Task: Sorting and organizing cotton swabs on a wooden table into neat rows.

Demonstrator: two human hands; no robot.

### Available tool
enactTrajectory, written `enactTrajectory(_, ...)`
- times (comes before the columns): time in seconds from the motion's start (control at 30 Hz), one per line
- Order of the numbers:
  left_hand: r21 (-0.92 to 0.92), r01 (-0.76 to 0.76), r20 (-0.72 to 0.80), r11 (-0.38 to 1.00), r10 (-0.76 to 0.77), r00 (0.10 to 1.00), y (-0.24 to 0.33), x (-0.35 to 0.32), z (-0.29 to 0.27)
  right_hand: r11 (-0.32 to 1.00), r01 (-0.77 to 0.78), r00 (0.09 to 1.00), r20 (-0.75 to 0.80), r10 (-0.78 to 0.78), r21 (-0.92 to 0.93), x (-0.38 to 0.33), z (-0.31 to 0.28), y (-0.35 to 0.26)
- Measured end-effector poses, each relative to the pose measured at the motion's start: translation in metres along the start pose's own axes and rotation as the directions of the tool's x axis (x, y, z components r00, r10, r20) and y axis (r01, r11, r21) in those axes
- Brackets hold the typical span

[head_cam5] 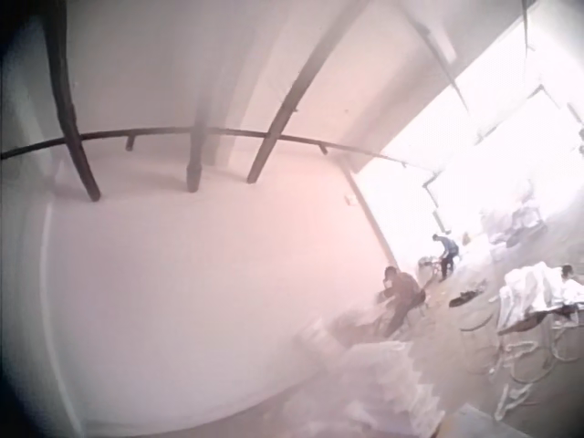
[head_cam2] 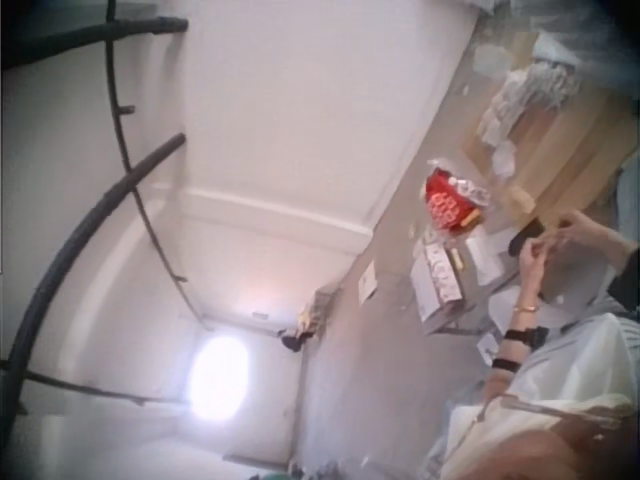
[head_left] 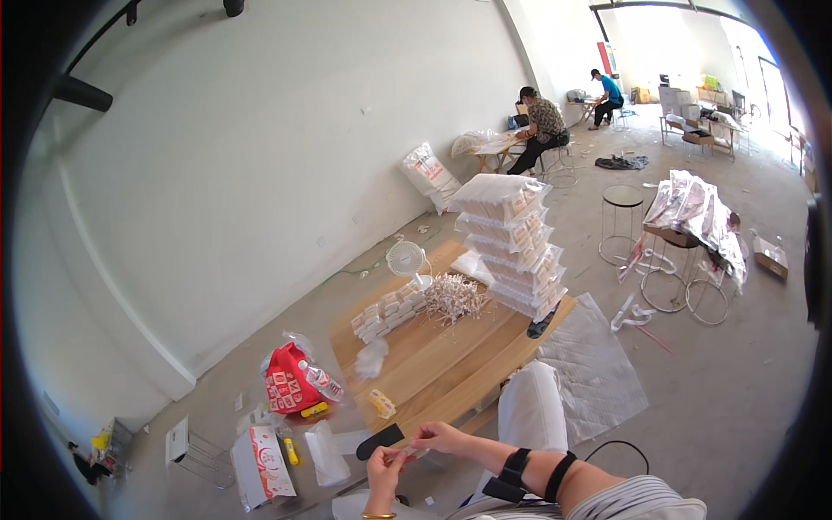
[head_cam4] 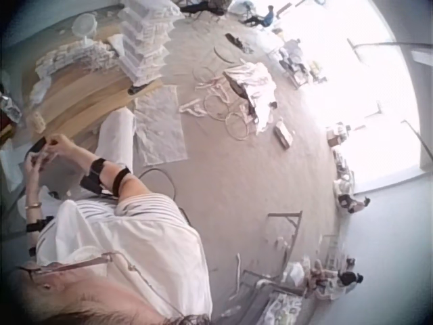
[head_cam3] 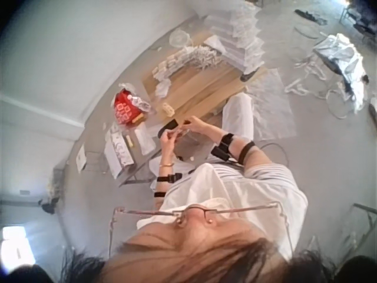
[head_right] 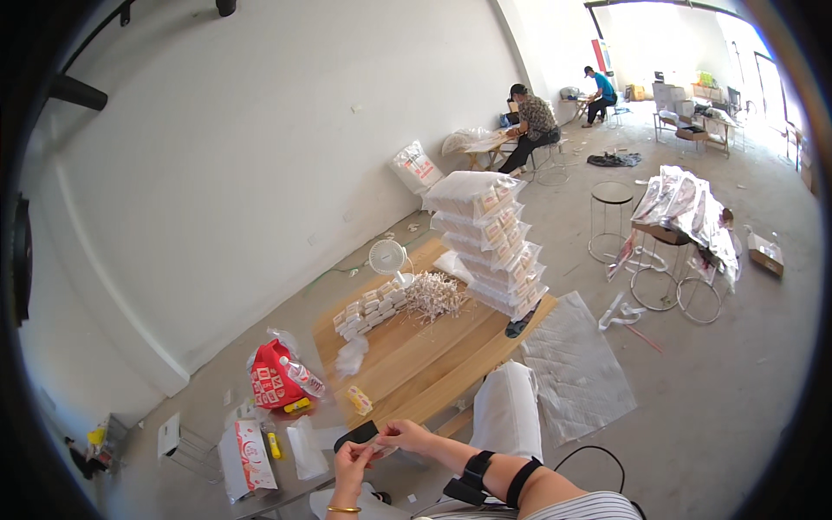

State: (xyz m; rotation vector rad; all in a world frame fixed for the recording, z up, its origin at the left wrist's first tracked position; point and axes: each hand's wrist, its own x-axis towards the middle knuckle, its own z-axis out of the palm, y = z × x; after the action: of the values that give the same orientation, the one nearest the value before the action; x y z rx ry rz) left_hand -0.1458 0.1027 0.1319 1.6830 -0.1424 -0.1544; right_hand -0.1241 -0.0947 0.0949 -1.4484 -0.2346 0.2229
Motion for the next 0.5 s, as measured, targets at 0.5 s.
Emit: enactTrajectory(0.5, -0.123, -0.197, -0.259, 0.973, 0.160, 0.953, -0.015, 0.011, -0.005, 0.998, 0.054, 0.986, -0.155, -0.059, -0.035, 0.007, 0.017, -0.012)
